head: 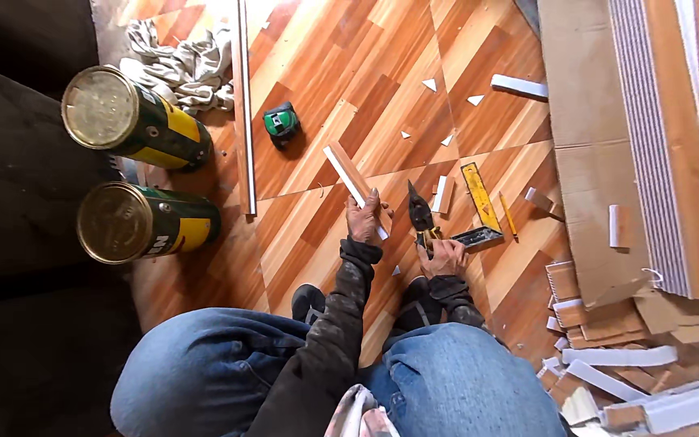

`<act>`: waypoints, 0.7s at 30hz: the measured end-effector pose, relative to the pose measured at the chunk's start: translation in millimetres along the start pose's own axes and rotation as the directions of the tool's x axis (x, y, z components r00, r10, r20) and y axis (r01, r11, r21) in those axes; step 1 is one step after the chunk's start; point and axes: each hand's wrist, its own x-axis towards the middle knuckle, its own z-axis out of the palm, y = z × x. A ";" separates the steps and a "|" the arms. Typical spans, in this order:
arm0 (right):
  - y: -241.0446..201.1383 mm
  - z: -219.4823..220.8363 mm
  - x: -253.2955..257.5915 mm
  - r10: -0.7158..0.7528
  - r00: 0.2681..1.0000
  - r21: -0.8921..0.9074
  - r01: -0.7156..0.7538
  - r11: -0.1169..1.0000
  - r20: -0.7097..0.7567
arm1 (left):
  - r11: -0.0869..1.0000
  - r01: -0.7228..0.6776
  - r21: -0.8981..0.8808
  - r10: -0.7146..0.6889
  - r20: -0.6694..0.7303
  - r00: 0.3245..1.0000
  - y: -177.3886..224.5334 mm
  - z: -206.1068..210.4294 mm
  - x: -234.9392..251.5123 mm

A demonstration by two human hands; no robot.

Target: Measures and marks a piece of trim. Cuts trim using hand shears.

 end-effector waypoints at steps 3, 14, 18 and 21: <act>-19.4 -27.2 -5.7 -0.123 0.985 0.269 0.152 0.951 -0.123 | 0.999 -0.023 -0.027 0.022 -0.016 1.000 -2.8 2.5 0.3; -87.4 -36.2 -17.2 -0.033 0.991 0.725 0.119 0.679 -0.132 | 0.988 -0.148 0.041 0.150 -0.047 0.988 -31.7 2.4 -15.7; -73.9 -31.8 -12.5 0.096 0.995 0.856 -0.020 0.517 -0.034 | 0.992 -0.124 0.006 0.123 0.055 0.991 -47.1 -0.3 -16.9; -67.2 -28.7 -10.2 0.181 0.983 0.908 -0.052 0.416 -0.027 | 0.988 -0.056 0.147 0.025 0.208 0.978 -58.7 -7.1 -21.0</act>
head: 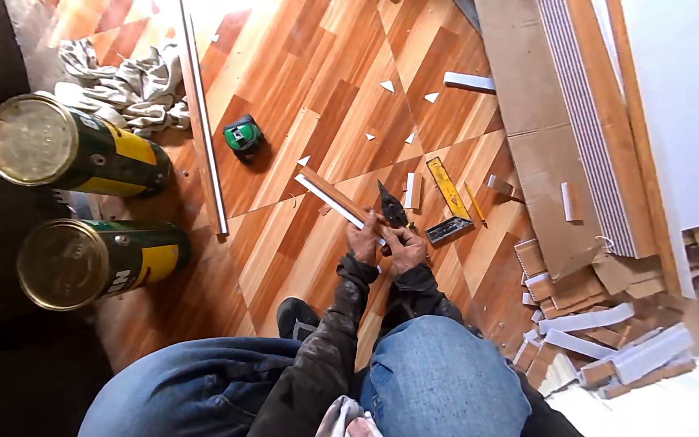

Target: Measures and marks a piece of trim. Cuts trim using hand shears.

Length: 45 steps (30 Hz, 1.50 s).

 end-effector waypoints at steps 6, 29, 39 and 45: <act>24.0 -31.9 13.6 -0.064 0.998 -0.243 0.059 0.968 -0.016 | 0.984 0.171 -0.056 -0.176 -0.102 0.979 10.4 -6.1 -5.9; 16.1 -160.0 136.0 0.046 0.978 -0.803 -0.193 0.565 -0.203 | 0.979 0.070 -0.194 -0.103 -0.163 0.981 34.5 -1.4 5.6; -1.4 -22.4 23.6 -0.010 0.978 -0.052 0.021 0.998 0.208 | 0.996 -0.090 0.004 0.090 0.034 0.995 -2.1 -5.0 6.8; -4.3 -7.4 20.6 0.059 0.972 -0.054 -0.048 0.997 0.227 | 0.998 -0.065 0.017 0.064 0.017 0.998 2.1 -5.3 -1.4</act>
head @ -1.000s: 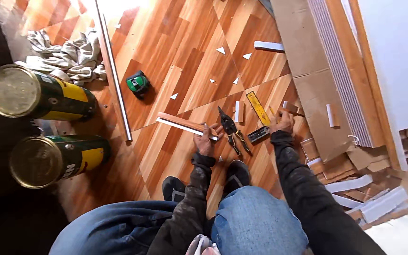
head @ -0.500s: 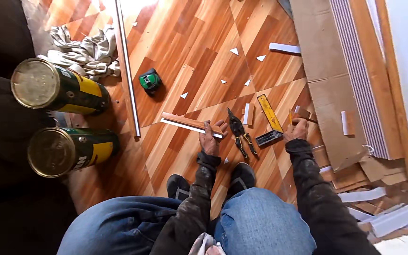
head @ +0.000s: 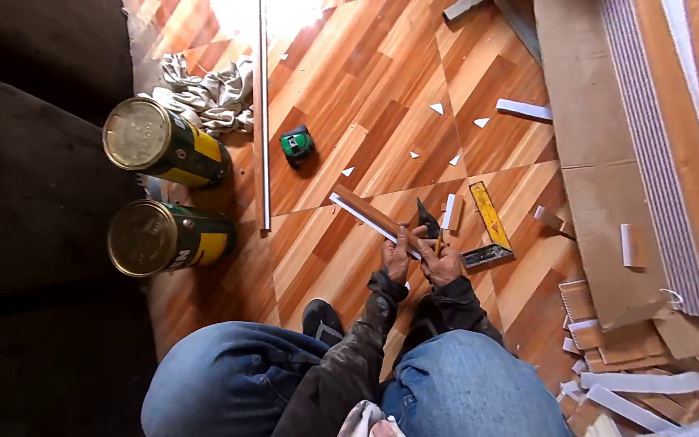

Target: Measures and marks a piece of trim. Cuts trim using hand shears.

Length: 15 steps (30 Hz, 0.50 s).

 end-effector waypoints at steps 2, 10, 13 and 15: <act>5.9 -4.2 -2.7 0.002 1.000 0.027 -0.002 1.000 -0.008 | 0.998 0.029 -0.054 -0.032 -0.051 0.998 8.4 -3.5 4.8; 28.1 -31.0 -32.0 0.007 0.997 -0.242 0.013 0.970 0.079 | 0.952 0.170 -0.253 -0.210 -0.139 0.968 24.6 -16.4 15.0; 28.9 -45.1 -27.3 -0.025 0.995 -0.474 -0.023 0.880 -0.095 | 0.934 0.145 -0.326 -0.199 -0.138 0.970 25.3 -27.7 19.4; 26.9 -51.9 -20.2 -0.017 0.991 -0.614 -0.067 0.786 -0.130 | 0.918 0.112 -0.380 -0.168 -0.120 0.978 27.5 -35.3 22.2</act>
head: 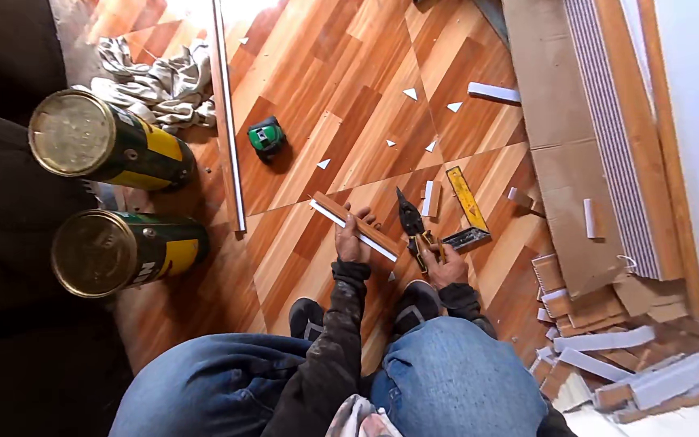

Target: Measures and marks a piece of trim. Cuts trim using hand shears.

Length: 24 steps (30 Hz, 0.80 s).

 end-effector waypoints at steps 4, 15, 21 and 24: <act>-12.3 2.7 22.3 0.116 0.988 -0.293 -0.080 0.953 0.106 | 0.997 -0.052 -0.062 0.054 0.042 0.998 5.1 -1.3 6.1; -14.2 21.1 77.6 0.185 0.979 -0.375 -0.141 0.916 0.085 | 0.981 -0.086 -0.174 0.067 -0.112 0.991 9.5 7.0 19.3; -32.3 -38.2 26.1 0.258 0.966 -0.080 -0.256 0.963 0.019 | 0.998 0.036 -0.047 -0.043 -0.167 0.985 20.4 39.6 2.2; -46.8 -84.1 -37.6 0.457 0.889 0.099 -0.459 0.883 0.043 | 0.993 0.087 0.078 -0.074 -0.156 0.985 50.7 73.6 -27.2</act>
